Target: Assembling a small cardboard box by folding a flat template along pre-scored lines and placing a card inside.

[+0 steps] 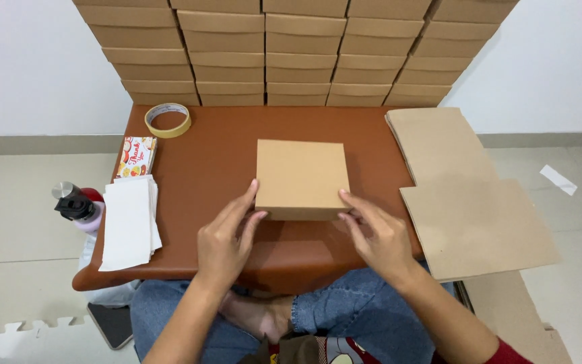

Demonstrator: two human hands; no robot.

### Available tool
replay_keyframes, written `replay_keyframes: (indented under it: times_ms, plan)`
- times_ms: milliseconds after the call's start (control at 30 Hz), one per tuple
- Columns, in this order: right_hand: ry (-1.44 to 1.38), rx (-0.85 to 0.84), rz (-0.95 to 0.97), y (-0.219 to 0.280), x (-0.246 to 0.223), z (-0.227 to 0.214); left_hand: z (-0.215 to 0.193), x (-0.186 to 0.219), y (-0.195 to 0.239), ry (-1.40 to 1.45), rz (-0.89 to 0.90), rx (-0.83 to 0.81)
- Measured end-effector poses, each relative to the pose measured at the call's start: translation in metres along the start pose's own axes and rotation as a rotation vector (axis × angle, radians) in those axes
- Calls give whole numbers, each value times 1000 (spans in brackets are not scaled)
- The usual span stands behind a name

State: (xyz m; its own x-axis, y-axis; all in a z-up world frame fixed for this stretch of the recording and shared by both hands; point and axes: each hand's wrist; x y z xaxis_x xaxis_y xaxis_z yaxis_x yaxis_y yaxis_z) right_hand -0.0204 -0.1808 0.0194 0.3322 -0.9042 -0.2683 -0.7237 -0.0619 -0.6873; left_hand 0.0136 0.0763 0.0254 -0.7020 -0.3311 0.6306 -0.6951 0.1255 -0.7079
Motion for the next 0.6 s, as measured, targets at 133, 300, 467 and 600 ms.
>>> replay_keyframes:
  times_ms: [133,300,467,600]
  plan:
    - [28,-36,-47,-65,-3,-38,-1,2,-61,26,90,-31]
    - [-47,76,-110,-136,20,-51,10,-9,-146,-18,281,12]
    - [-55,169,-120,-193,39,-48,27,-20,-219,-64,275,10]
    - [-16,232,-132,-232,47,-38,31,-20,-264,-114,223,8]
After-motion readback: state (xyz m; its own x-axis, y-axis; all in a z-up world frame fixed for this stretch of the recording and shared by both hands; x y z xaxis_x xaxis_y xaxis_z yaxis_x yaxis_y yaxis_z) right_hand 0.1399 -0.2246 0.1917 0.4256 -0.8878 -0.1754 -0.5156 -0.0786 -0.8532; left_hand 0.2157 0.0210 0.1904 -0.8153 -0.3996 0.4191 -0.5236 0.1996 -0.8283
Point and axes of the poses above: each hand's wrist, its own y-axis away from the middle knuckle, its own z-axis out of the palm, x = y × z, and after that the axes turned 14 degrees about y, right-handed
